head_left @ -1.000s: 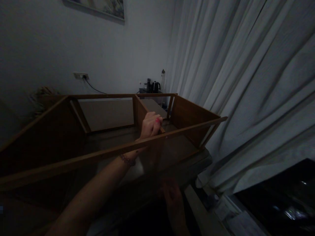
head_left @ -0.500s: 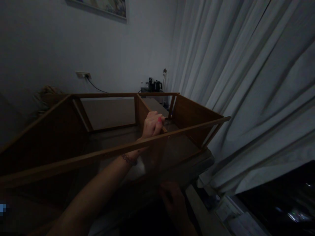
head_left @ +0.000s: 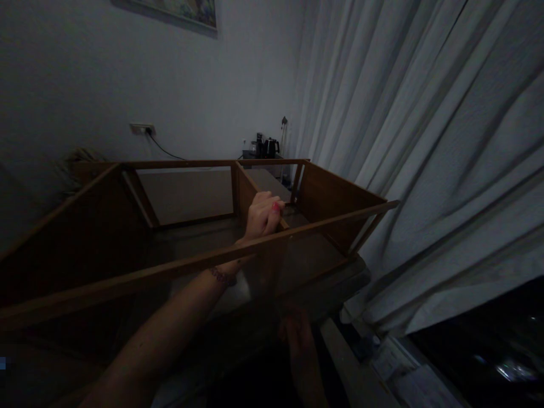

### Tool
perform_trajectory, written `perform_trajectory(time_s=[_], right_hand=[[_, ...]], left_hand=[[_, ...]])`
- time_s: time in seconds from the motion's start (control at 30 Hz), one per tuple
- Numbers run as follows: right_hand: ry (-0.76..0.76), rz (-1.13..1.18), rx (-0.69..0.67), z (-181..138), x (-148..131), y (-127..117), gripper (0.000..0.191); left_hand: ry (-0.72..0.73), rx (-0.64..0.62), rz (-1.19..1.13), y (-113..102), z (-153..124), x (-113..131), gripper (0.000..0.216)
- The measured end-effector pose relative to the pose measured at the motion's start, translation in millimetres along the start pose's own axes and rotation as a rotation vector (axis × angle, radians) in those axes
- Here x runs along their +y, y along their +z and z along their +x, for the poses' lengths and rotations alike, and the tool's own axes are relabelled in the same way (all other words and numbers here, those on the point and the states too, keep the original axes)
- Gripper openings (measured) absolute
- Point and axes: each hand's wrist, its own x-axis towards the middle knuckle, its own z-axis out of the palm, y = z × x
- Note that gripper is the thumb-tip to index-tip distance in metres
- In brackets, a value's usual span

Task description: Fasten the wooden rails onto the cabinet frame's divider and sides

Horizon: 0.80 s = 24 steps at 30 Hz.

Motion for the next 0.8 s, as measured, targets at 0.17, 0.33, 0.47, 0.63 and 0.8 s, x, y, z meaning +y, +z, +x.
perform_trajectory(time_s=[0.17,0.33,0.47,0.63,0.8], right_hand=[[-0.278,-0.288,-0.068,-4.2,0.0,-5.0,0.030],[-0.398,-0.426,-0.131,1.8,2.2,-14.7,0.028],[-0.232,-0.297,-0.133,1.2,-6.6,-8.3,0.033],[0.178,0.157,-0.062,-2.2,-12.8,6.5,0.053],[0.349,0.374,-0.011,-1.1,-10.2,8.5,0.062]], left_hand=[[0.009,0.000,-0.001,-2.8,1.9,4.5,0.048],[-0.019,0.009,-0.014,-2.2,1.0,5.8,0.046],[0.021,0.023,-0.027,-0.4,0.5,2.9,0.047],[0.002,-0.001,0.014,-0.3,-0.5,1.6,0.048],[0.003,0.010,0.016,-0.2,-0.4,1.9,0.047]])
